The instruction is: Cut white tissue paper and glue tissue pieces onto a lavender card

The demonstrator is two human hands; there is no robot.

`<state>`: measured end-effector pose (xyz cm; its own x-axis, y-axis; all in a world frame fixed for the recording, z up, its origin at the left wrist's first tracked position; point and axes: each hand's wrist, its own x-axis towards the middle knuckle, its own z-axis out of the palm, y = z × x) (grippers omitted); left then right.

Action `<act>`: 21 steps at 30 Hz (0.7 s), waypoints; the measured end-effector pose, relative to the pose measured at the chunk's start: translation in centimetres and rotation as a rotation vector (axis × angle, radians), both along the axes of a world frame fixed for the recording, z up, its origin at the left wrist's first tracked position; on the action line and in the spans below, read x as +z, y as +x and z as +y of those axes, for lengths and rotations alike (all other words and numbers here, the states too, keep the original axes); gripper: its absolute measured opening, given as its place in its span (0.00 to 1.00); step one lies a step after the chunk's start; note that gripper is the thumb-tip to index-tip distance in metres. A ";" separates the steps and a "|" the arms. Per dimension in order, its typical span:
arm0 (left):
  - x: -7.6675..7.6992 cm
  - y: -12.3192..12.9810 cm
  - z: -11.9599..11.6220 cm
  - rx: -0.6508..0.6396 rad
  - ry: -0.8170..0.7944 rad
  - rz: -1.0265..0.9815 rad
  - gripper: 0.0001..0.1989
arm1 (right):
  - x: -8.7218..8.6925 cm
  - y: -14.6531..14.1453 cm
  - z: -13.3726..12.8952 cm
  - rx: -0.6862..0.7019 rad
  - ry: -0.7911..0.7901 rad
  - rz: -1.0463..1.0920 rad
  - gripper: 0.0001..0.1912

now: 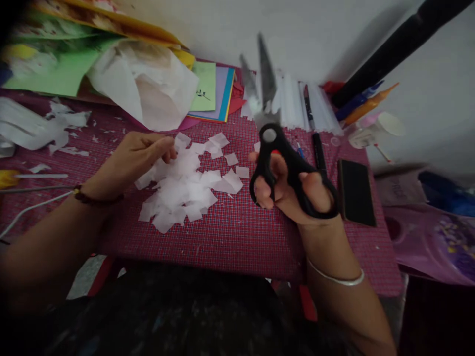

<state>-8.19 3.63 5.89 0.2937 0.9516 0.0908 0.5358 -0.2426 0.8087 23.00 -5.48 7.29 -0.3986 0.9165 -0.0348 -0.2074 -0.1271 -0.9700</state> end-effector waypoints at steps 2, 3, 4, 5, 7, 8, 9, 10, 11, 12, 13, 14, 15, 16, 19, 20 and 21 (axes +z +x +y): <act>-0.2 -0.2 0.1 0.025 0.080 0.041 0.10 | 0.5 0.4 0.1 -0.052 -0.042 0.078 0.36; -0.2 -0.1 -0.1 0.037 0.125 0.052 0.05 | 0.7 0.6 0.2 -0.078 -0.033 0.079 0.35; -0.2 0.1 -0.3 0.033 0.176 0.059 0.05 | 0.8 0.6 0.2 -0.096 -0.018 0.074 0.35; 0.0 0.4 -0.7 0.008 0.232 0.066 0.07 | 0.8 0.7 0.3 -0.112 -0.007 0.065 0.35; 0.5 1.7 -1.9 -0.130 0.337 0.134 0.06 | 0.7 0.6 0.4 -0.135 0.003 0.057 0.33; 0.8 2.5 -2.6 -0.231 0.382 0.195 0.06 | 0.6 0.6 0.5 -0.140 0.001 0.046 0.33; 1.0 3.6 -3.4 -0.341 0.420 0.281 0.09 | 0.5 0.6 0.5 -0.143 -0.002 0.031 0.32; 1.2 4.7 -4.1 -0.435 0.449 0.378 0.13 | 0.4 0.5 0.6 -0.145 -0.001 0.014 0.31; 1.2 5.8 -4.8 -0.491 0.459 0.485 0.16 | 0.4 0.5 0.6 -0.148 0.006 0.002 0.30; 1.2 6.8 -5.4 -0.519 0.460 0.576 0.18 | 0.3 0.5 0.5 -0.145 0.014 -0.006 0.30; 1.1 7.7 -5.8 -0.529 0.448 0.647 0.20 | 0.3 0.5 0.5 -0.140 0.022 -0.008 0.29; 0.9 8.4 -6.1 -0.527 0.430 0.699 0.20 | 0.2 0.6 0.5 -0.135 0.032 0.000 0.28; 0.6 9.0 -6.2 -0.520 0.416 0.729 0.21 | 0.1 0.6 0.5 -0.132 0.043 0.016 0.27; 0.3 9.4 -6.2 -0.510 0.406 0.745 0.21 | 0.0 0.6 0.4 -0.128 0.055 0.037 0.27; -0.9 10.3 -5.5 -0.488 0.423 0.746 0.21 | -0.2 0.7 0.3 -0.091 0.073 0.106 0.27; -1.4 10.5 -5.2 -0.485 0.434 0.731 0.20 | -0.2 0.7 0.3 -0.077 0.075 0.119 0.27; -1.8 10.9 -4.8 -0.486 0.442 0.705 0.18 | -0.2 0.6 0.2 -0.066 0.079 0.122 0.27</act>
<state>2.73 -1.15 4.12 0.7709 0.6338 0.0638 0.6244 -0.7716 0.1216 23.63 -5.26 7.08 -0.3339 0.9389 0.0833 -0.3299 -0.0336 -0.9434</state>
